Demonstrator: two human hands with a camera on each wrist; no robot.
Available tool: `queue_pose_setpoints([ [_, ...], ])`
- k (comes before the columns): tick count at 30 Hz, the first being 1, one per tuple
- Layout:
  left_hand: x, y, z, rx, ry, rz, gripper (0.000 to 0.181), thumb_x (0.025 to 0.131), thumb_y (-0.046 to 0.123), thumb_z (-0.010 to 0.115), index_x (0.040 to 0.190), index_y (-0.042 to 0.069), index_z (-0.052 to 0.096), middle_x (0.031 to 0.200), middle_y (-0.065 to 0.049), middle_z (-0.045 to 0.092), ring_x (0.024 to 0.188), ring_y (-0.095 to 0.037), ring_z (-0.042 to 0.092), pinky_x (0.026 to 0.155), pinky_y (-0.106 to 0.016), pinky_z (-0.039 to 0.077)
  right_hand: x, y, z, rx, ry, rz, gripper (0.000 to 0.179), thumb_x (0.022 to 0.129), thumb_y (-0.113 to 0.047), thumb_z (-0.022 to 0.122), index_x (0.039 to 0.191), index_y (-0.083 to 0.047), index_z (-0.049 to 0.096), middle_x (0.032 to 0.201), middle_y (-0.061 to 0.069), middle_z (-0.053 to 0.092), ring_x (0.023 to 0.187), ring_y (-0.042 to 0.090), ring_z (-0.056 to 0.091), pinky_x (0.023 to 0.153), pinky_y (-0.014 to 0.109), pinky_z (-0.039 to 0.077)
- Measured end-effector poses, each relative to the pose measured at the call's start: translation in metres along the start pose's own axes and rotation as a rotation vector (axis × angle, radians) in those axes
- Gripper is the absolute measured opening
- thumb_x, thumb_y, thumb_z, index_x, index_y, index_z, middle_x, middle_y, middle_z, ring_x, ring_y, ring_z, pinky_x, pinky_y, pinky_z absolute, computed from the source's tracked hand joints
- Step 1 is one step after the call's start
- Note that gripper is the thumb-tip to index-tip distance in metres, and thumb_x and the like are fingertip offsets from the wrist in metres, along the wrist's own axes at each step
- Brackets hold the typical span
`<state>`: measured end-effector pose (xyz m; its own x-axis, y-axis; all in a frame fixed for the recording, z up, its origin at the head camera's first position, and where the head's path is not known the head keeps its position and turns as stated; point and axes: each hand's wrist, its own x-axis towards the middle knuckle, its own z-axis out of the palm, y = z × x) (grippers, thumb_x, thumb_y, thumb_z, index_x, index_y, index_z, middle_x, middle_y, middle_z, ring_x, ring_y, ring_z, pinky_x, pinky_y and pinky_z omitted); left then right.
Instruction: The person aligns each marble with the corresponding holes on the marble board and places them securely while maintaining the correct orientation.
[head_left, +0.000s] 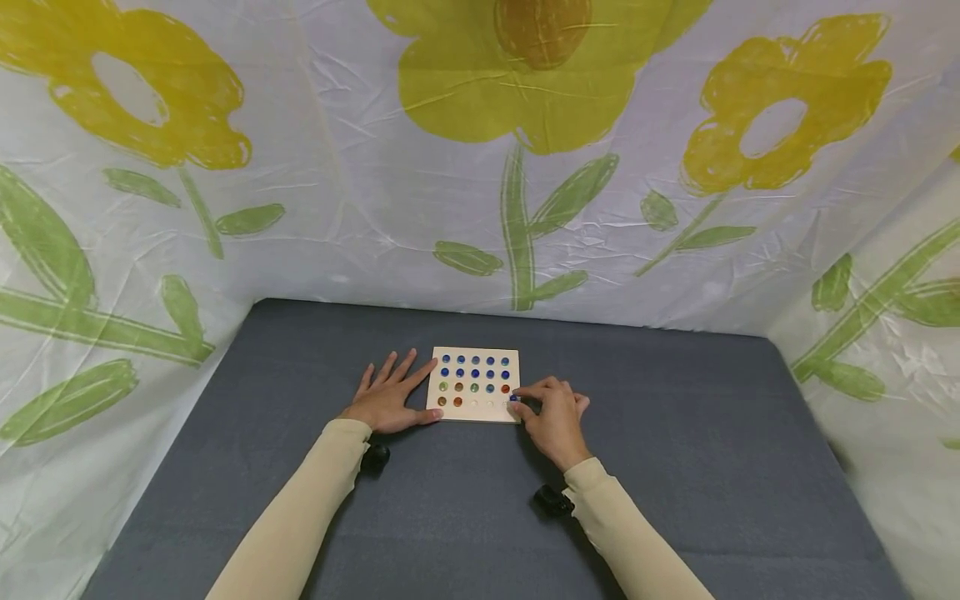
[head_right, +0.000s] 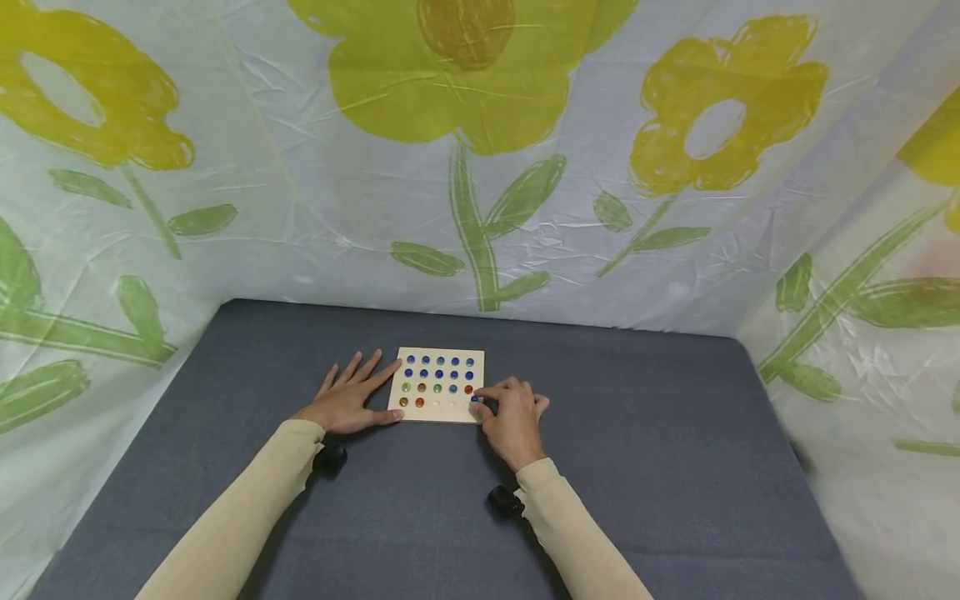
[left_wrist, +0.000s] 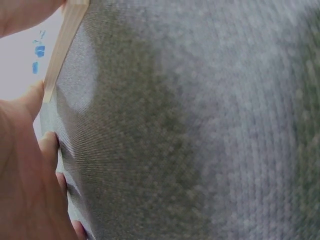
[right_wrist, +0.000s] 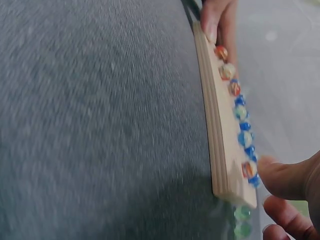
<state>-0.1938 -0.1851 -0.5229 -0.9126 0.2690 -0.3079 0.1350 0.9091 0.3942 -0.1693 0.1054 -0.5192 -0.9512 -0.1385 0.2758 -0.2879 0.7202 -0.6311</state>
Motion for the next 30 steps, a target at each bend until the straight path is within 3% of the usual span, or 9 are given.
queue_pose_setpoints([
  [10,0.000,0.002,0.000,0.001,0.015,0.002,0.094,0.090,0.072,0.059,0.165,0.029,0.019,0.171,-0.009,0.005,0.155,-0.038,-0.004,0.120,-0.064,-0.006,0.001,-0.016,0.011,0.041,-0.031,-0.028,0.016,0.084,-0.013,0.084,0.099,-0.008,0.083,0.093,0.006,0.067,0.083,0.024,0.053,0.082,0.053,0.023],
  [16,-0.001,0.003,0.000,0.008,0.008,-0.009,0.094,0.090,0.071,0.059,0.165,0.030,0.019,0.171,-0.009,0.004,0.155,-0.038,-0.005,0.120,-0.063,-0.006,0.004,-0.024,0.018,0.057,-0.046,-0.030,0.016,0.084,-0.014,0.085,0.098,-0.009,0.083,0.094,0.006,0.068,0.088,0.026,0.055,0.086,0.054,0.024],
  [30,-0.003,0.003,0.001,-0.028,0.030,0.009,0.095,0.089,0.071,0.060,0.164,0.027,0.022,0.170,-0.011,0.006,0.155,-0.039,-0.003,0.120,-0.062,-0.006,0.007,-0.032,0.034,0.026,-0.071,-0.054,0.011,0.085,-0.016,0.084,0.095,-0.012,0.083,0.093,0.003,0.070,0.087,0.024,0.055,0.086,0.055,0.025],
])
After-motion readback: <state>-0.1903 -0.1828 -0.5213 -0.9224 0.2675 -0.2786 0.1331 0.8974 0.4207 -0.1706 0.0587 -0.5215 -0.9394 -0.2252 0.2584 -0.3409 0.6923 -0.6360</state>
